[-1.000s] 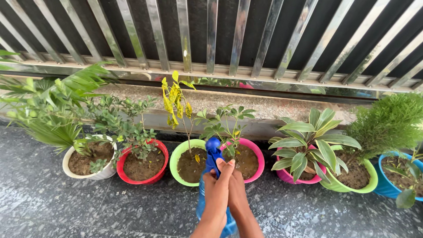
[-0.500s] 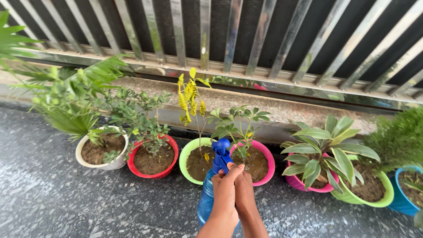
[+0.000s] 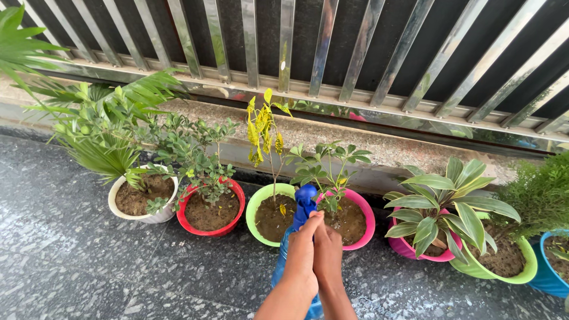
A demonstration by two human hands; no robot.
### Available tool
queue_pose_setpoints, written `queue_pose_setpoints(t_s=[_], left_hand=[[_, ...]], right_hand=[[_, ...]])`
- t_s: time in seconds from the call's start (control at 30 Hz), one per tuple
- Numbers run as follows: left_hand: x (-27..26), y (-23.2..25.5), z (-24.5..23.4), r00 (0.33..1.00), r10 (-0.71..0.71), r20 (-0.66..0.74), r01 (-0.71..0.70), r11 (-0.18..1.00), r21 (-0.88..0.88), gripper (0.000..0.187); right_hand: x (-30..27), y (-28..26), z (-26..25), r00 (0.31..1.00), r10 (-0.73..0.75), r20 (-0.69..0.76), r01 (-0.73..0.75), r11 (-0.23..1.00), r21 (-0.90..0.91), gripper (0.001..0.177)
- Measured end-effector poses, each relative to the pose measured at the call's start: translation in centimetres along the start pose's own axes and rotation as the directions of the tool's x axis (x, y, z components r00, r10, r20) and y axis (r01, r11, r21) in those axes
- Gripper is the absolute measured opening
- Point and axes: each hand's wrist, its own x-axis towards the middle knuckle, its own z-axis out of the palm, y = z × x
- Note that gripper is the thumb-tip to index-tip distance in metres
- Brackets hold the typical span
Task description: The person uses a blue spray bottle to mist several potted plants arranged in a row on a tiled balcony floor. The person systematically sprays each plant, moving from one to the next along the line.
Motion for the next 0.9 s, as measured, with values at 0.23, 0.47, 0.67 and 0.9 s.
queue_pose_setpoints(t_s=[0.23, 0.47, 0.67, 0.9], left_hand=[[1.5, 2.5, -2.5, 0.994, -0.106, 0.013, 0.107, 0.991, -0.076, 0.03], [3.4, 3.5, -4.2, 0.996, -0.061, -0.067, 0.052, 0.991, -0.125, 0.03], [4.4, 2.9, -3.9, 0.982, 0.054, -0.183, -0.064, 0.997, -0.05, 0.041], [2.5, 3.2, -2.5, 0.975, 0.19, -0.115, -0.158, 0.958, 0.241, 0.071]], right_hand=[[0.1, 0.7, 3.2, 0.997, -0.074, -0.016, 0.068, 0.968, -0.241, 0.053], [1.2, 1.6, 5.6, 0.994, -0.043, 0.102, 0.057, 0.99, -0.13, 0.056], [2.8, 2.2, 5.2, 0.955, -0.195, 0.222, 0.258, 0.916, -0.307, 0.049], [3.1, -0.6, 3.6, 0.982, -0.054, 0.18, 0.096, 0.967, -0.236, 0.057]])
